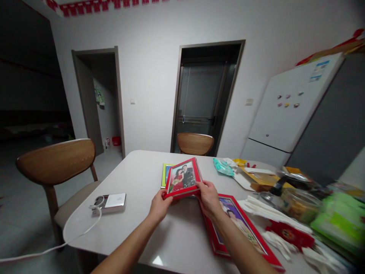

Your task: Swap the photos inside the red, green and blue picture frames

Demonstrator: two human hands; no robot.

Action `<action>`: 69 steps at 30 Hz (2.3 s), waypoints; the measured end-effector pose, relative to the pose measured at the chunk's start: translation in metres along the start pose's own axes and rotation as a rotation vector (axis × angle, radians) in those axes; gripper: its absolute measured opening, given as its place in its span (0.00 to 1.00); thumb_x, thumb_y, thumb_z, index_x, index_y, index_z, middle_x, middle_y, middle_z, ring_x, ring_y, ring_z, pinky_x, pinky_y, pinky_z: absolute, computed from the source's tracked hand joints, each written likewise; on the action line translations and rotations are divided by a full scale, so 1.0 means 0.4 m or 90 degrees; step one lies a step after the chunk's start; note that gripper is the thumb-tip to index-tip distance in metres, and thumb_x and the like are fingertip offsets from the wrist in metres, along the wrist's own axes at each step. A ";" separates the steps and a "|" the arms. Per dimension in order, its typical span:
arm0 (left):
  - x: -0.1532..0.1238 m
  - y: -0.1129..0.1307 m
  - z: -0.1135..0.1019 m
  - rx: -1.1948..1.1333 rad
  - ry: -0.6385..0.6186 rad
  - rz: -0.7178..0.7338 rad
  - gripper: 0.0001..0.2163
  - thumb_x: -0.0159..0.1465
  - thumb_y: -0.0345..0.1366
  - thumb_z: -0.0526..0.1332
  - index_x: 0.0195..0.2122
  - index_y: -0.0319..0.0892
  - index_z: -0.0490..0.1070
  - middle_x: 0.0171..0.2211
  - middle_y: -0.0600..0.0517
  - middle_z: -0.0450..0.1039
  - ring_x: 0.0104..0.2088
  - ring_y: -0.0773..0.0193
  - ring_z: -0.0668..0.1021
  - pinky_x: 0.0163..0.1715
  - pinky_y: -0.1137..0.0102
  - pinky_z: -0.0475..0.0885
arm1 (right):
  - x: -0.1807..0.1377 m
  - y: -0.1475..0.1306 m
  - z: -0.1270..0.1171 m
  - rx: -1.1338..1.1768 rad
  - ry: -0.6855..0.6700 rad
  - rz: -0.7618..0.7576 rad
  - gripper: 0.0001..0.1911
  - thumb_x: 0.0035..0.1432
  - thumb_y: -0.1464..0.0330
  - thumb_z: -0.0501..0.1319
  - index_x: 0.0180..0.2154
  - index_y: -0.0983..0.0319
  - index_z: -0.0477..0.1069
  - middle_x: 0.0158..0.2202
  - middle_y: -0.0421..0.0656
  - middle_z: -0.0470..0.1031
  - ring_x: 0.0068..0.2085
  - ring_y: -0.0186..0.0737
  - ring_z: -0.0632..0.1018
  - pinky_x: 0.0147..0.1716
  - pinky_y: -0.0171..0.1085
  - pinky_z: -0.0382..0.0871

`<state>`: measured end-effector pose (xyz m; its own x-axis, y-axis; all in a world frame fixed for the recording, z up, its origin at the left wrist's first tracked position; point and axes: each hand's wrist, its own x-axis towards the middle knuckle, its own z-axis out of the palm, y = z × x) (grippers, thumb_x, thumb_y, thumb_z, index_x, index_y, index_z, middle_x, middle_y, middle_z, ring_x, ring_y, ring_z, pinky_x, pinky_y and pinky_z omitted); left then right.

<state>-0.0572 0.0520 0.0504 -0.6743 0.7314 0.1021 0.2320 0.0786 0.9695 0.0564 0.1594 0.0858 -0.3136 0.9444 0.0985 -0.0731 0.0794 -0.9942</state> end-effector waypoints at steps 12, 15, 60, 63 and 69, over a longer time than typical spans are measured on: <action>-0.264 0.182 -0.060 -0.436 -0.144 -0.026 0.33 0.53 0.46 0.58 0.56 0.41 0.46 0.49 0.43 0.64 0.50 0.56 0.66 0.48 0.64 0.61 | -0.389 -0.044 -0.058 -0.326 -0.178 -0.562 0.27 0.47 0.75 0.52 0.52 0.61 0.56 0.49 0.48 0.64 0.50 0.44 0.65 0.47 0.45 0.62; -0.291 0.134 -0.094 -0.390 -0.125 -0.048 0.34 0.50 0.48 0.58 0.56 0.41 0.48 0.47 0.44 0.66 0.46 0.55 0.70 0.45 0.64 0.65 | -0.424 0.006 -0.043 -0.415 -0.285 -0.619 0.33 0.43 0.76 0.51 0.54 0.64 0.52 0.50 0.51 0.63 0.51 0.47 0.63 0.48 0.47 0.60; -0.244 -0.091 -0.163 0.362 -0.006 0.054 0.27 0.50 0.30 0.53 0.54 0.38 0.53 0.53 0.47 0.59 0.51 0.58 0.64 0.54 0.65 0.48 | -0.211 0.110 -0.030 -0.792 -0.278 -0.312 0.12 0.54 0.69 0.50 0.33 0.62 0.71 0.33 0.46 0.66 0.34 0.37 0.69 0.31 0.32 0.58; -0.244 -0.091 -0.163 0.368 -0.006 0.055 0.28 0.50 0.30 0.53 0.54 0.38 0.52 0.54 0.47 0.58 0.52 0.59 0.63 0.54 0.65 0.48 | -0.202 0.114 -0.027 -0.831 -0.271 -0.317 0.13 0.55 0.68 0.49 0.32 0.63 0.71 0.33 0.46 0.66 0.32 0.37 0.69 0.28 0.32 0.57; -0.245 -0.095 -0.163 0.381 -0.003 0.062 0.28 0.51 0.29 0.52 0.55 0.36 0.51 0.54 0.45 0.58 0.52 0.58 0.63 0.52 0.66 0.53 | -0.209 0.102 -0.009 -0.789 -0.260 -0.370 0.12 0.53 0.67 0.51 0.37 0.61 0.70 0.33 0.46 0.67 0.35 0.39 0.68 0.33 0.34 0.57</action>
<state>-0.0456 -0.0667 0.0180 -0.6269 0.7576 0.1818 0.6474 0.3768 0.6625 0.0831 0.0851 0.0367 -0.7875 0.5422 0.2929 0.5100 0.8402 -0.1841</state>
